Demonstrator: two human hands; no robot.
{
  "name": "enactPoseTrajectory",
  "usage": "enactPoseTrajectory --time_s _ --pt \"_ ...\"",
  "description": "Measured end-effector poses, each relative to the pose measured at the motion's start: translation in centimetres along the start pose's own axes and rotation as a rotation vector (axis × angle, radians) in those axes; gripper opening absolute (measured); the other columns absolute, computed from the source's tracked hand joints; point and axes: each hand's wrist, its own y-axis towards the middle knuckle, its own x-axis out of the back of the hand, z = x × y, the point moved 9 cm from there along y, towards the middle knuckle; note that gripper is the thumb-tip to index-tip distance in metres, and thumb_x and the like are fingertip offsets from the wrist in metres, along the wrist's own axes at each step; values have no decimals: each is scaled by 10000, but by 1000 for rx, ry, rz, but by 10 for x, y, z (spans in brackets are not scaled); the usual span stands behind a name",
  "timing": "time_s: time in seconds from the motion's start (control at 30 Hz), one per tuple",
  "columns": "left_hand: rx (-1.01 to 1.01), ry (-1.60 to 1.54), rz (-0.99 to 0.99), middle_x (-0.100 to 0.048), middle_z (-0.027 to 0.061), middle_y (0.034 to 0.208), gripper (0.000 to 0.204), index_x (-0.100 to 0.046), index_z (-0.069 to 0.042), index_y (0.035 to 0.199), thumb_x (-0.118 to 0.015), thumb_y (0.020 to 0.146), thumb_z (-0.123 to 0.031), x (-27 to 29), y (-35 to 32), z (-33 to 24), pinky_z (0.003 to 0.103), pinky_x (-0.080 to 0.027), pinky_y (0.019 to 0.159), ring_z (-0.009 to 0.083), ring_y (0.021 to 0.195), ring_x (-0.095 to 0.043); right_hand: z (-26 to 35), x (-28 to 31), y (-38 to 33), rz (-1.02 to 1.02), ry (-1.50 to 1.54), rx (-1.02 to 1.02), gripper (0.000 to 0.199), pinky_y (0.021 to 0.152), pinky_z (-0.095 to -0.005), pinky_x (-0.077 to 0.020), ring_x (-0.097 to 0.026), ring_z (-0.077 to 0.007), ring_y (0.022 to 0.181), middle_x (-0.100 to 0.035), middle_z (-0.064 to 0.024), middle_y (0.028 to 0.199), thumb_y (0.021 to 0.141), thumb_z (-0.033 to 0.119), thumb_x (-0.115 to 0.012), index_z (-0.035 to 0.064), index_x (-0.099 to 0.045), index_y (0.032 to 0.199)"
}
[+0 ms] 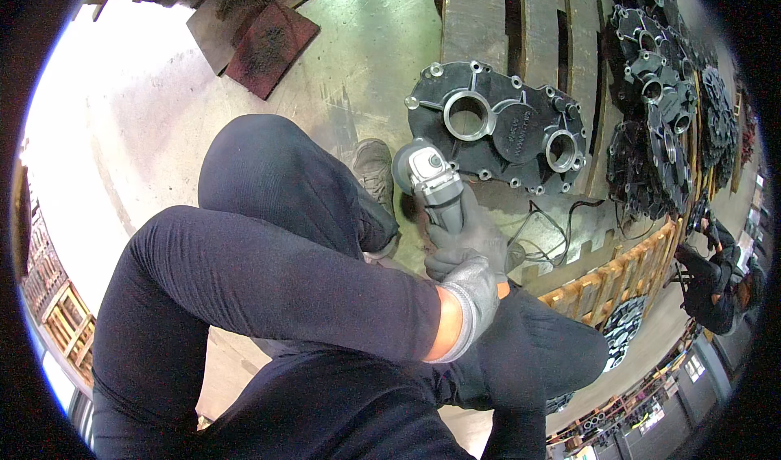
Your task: The person sits on the floor and uses a handheld angle grinder to smooth the edges and surfaces of metal engine parts placed on a wooden pallet. They repeatedly reposition the parts and grind different areas.
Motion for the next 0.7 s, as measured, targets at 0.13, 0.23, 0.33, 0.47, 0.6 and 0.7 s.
enactPoseTrajectory --time_s 0.13,0.23,0.33,0.47,0.6,0.7 --pt "10 19 53 -736 19 1174 305 -813 -129 1211 -695 958 -252 -4 2 4 408 -511 745 230 985 -710 1 -2 4 31 13 -52 745 957 -547 -569 -723 -462 1122 -734 -215 1237 836 329 -837 237 -529 1508" --pt "41 -4 96 -734 15 1201 308 -805 -134 1228 -674 972 -246 -24 23 5 403 -516 758 225 1023 -705 -1 -5 11 11 47 -50 786 1004 -515 -569 -723 -424 1172 -729 -188 1300 823 320 -852 262 -519 1533" --pt "54 -28 33 -727 9 1219 303 -804 -146 1228 -669 976 -244 -12 12 4 398 -523 772 221 1053 -694 -5 -8 9 134 45 -154 878 1091 -460 -571 -721 -341 1262 -709 -140 1422 817 311 -889 281 -492 1599" --pt "-40 -14 -64 -731 6 1200 289 -809 -153 1214 -672 974 -239 13 -11 8 397 -531 783 228 1038 -704 -5 -10 13 92 22 -143 888 1102 -456 -571 -720 -330 1268 -714 -138 1416 818 307 -886 268 -483 1608" --pt "-35 -38 -29 -743 25 1165 281 -815 -157 1203 -674 972 -235 13 -8 11 395 -532 801 245 997 -725 6 -2 8 99 26 -75 813 1027 -515 -566 -710 -416 1205 -720 -198 1323 820 328 -844 234 -507 1554" --pt "0 18 -19 -750 41 1179 283 -814 -136 1195 -682 962 -231 17 -16 12 401 -537 807 245 1011 -733 8 0 9 30 -10 -19 765 975 -532 -574 -722 -446 1142 -736 -216 1244 827 303 -841 224 -529 1521"
